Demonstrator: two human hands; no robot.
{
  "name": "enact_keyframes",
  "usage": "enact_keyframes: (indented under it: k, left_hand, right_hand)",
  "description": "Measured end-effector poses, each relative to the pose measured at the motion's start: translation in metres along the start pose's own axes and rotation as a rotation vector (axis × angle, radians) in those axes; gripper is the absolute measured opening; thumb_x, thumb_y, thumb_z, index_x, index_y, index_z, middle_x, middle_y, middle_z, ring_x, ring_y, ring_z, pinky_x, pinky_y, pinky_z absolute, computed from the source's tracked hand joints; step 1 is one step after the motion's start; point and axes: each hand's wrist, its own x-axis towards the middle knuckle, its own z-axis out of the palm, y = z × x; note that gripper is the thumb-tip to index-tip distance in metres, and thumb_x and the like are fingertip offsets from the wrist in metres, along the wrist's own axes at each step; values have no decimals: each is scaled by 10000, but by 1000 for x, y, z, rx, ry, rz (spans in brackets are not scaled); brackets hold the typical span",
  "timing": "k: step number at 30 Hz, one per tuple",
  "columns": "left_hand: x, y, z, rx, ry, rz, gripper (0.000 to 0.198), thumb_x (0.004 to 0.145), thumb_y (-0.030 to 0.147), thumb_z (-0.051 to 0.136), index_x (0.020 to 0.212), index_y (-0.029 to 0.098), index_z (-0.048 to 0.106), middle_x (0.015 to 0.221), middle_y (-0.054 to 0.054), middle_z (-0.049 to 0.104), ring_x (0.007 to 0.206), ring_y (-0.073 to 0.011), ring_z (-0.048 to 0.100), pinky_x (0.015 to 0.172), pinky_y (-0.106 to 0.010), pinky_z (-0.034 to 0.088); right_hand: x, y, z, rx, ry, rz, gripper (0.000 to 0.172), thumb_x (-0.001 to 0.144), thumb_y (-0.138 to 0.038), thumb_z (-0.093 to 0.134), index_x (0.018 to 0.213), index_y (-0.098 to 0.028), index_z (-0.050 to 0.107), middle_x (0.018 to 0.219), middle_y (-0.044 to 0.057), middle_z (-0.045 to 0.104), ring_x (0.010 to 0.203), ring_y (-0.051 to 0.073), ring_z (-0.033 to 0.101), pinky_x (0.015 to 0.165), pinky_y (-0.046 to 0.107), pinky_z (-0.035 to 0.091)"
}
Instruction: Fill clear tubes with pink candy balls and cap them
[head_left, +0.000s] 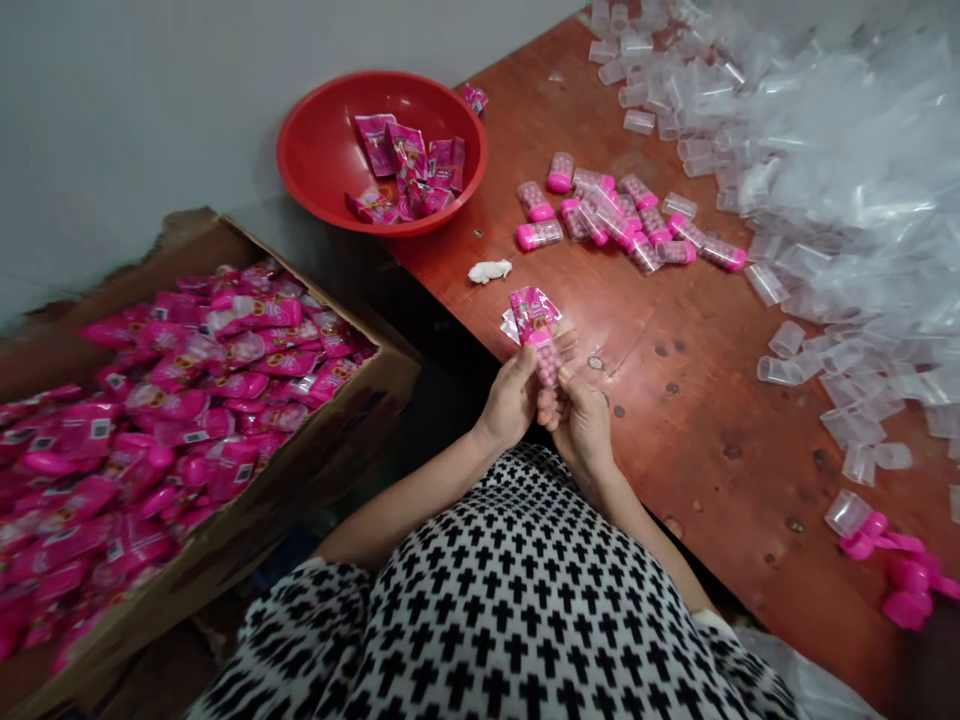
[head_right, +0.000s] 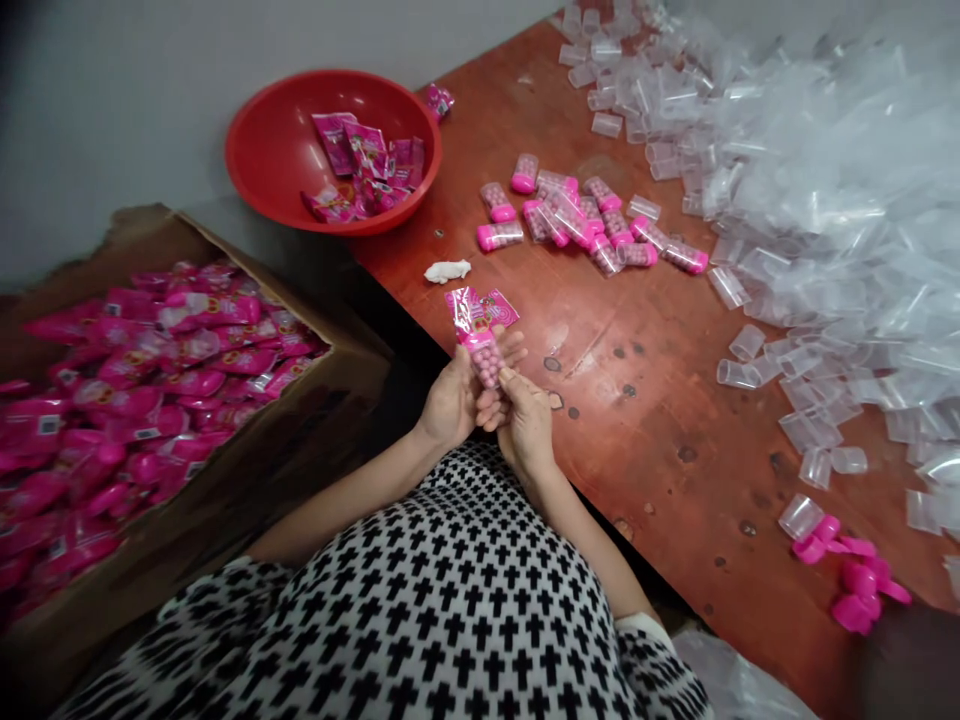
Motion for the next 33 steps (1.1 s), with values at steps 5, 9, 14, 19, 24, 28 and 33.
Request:
enact_keyframes:
  k: [5, 9, 14, 19, 24, 28, 33]
  left_hand:
    - [4, 4, 0, 34, 131, 204, 531, 735, 625, 608, 955, 146, 671, 598, -14, 630, 404, -61, 465, 403, -194, 399]
    - [10, -3, 0, 87, 285, 303, 428, 670, 553, 712, 748, 139, 640, 667, -23, 638, 559, -77, 560, 507, -183, 450]
    - [8, -19, -2, 105, 257, 206, 397, 697, 527, 696, 715, 137, 623, 528, 50, 496, 389, -25, 377, 341, -160, 294]
    - [4, -16, -7, 155, 205, 232, 352, 691, 476, 722, 713, 130, 660, 639, 5, 598, 488, -52, 501, 432, -177, 418]
    - [5, -7, -12, 175, 205, 373, 302, 729, 418, 707, 892, 163, 707, 789, -19, 690, 669, -113, 636, 674, -261, 550]
    - [7, -5, -17, 389, 369, 488, 281, 726, 399, 706, 912, 190, 737, 817, -13, 723, 703, -143, 670, 710, -289, 560]
    - [3, -2, -19, 650, 456, 600, 223, 754, 382, 678, 872, 208, 751, 773, -2, 726, 680, -144, 664, 699, -262, 540]
  right_hand:
    - [-1, 2, -5, -169, 26, -137, 291, 768, -444, 633, 691, -166, 594, 504, -29, 612, 382, 77, 552, 333, 148, 423]
    - [-3, 7, -11, -432, 80, -350, 259, 824, -446, 594, 825, -188, 618, 607, -39, 651, 440, 72, 579, 444, 178, 509]
    - [-1, 4, -12, -453, 162, -406, 243, 825, -435, 596, 775, -199, 614, 556, -56, 624, 405, 69, 548, 408, 168, 484]
    - [2, -1, -9, -185, 82, -211, 264, 784, -429, 631, 728, -172, 605, 510, -46, 611, 353, 66, 520, 345, 156, 438]
    - [2, -5, -7, -22, 63, -70, 264, 749, -398, 645, 671, -150, 600, 498, -19, 617, 346, 53, 514, 320, 122, 400]
    - [0, -7, -6, 2, 71, -33, 258, 718, -404, 664, 678, -157, 600, 484, -25, 613, 332, 50, 506, 317, 115, 399]
    - [0, -6, -6, 25, 72, 4, 239, 702, -397, 673, 690, -167, 607, 475, -30, 612, 328, 51, 505, 313, 109, 392]
